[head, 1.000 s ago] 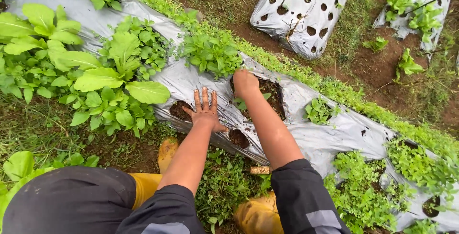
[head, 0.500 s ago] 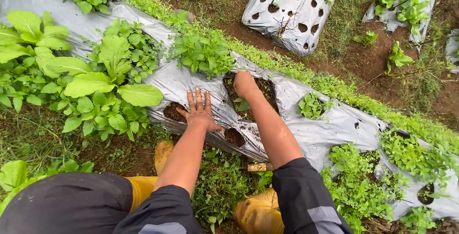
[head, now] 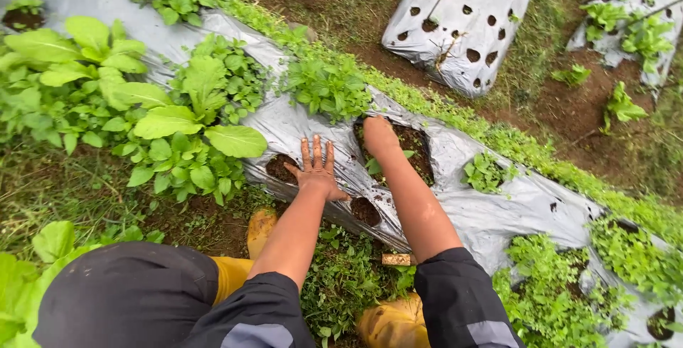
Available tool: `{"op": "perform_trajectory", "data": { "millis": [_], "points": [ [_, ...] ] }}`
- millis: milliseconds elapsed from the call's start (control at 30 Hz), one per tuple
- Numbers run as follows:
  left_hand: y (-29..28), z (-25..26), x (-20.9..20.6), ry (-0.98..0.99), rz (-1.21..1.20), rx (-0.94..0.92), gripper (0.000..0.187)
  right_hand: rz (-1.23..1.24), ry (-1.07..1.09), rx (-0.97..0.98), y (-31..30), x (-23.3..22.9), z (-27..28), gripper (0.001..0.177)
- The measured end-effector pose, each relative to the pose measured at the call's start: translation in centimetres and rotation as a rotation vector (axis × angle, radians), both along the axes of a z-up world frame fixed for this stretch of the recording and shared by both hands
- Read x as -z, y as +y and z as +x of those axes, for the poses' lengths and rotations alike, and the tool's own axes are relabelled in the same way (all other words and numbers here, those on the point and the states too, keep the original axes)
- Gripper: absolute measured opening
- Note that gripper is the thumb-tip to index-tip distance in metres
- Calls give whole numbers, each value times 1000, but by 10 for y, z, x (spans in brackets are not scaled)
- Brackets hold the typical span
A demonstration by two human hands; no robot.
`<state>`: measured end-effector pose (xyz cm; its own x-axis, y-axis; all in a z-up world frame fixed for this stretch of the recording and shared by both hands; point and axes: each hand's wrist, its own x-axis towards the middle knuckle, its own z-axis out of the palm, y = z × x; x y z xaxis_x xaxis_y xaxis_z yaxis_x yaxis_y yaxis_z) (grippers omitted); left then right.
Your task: The person uses a small hand hoe to loosen soil and remove weeds from around plants growing through holes in a plastic mulch sheet. They then pull the weeds out by hand and discard them.
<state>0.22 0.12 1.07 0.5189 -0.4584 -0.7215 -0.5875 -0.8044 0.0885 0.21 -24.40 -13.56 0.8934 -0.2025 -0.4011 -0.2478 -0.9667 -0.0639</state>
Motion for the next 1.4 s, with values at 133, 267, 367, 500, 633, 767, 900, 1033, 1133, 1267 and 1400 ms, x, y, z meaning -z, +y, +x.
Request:
{"op": "perform_trajectory", "data": {
  "millis": [133,267,367,500,633,767,900,1033,1133,1267,1400],
  "points": [
    [6,-3,-10,10,-92,29,143,33,15,14,4,-51,-3,14],
    [18,-6,-28,-31,-163,-37,137,125,7,-51,2,-65,4,19],
    [27,-9,-29,-63,-205,-21,135,-109,99,-311,9,-71,16,31],
    [22,-10,-6,-105,-234,3,137,64,133,-9,35,-109,10,31],
    [19,-10,1,-111,-210,39,141,-84,103,-42,-16,9,8,33],
    [13,-13,28,-129,-215,24,144,-87,78,-53,-6,-5,1,27],
    [12,-13,25,-150,-230,28,149,-11,-4,115,1,-29,-2,15],
    [15,-12,7,-114,-192,33,142,167,-140,199,21,-94,-1,23],
    [16,-11,2,-94,-173,42,141,306,-383,86,42,-195,-14,18],
    [15,-7,-3,-74,-147,57,139,298,-360,45,55,-277,-66,19],
    [13,0,-37,47,-42,44,139,376,79,-46,91,-297,-136,29]
  ]
}}
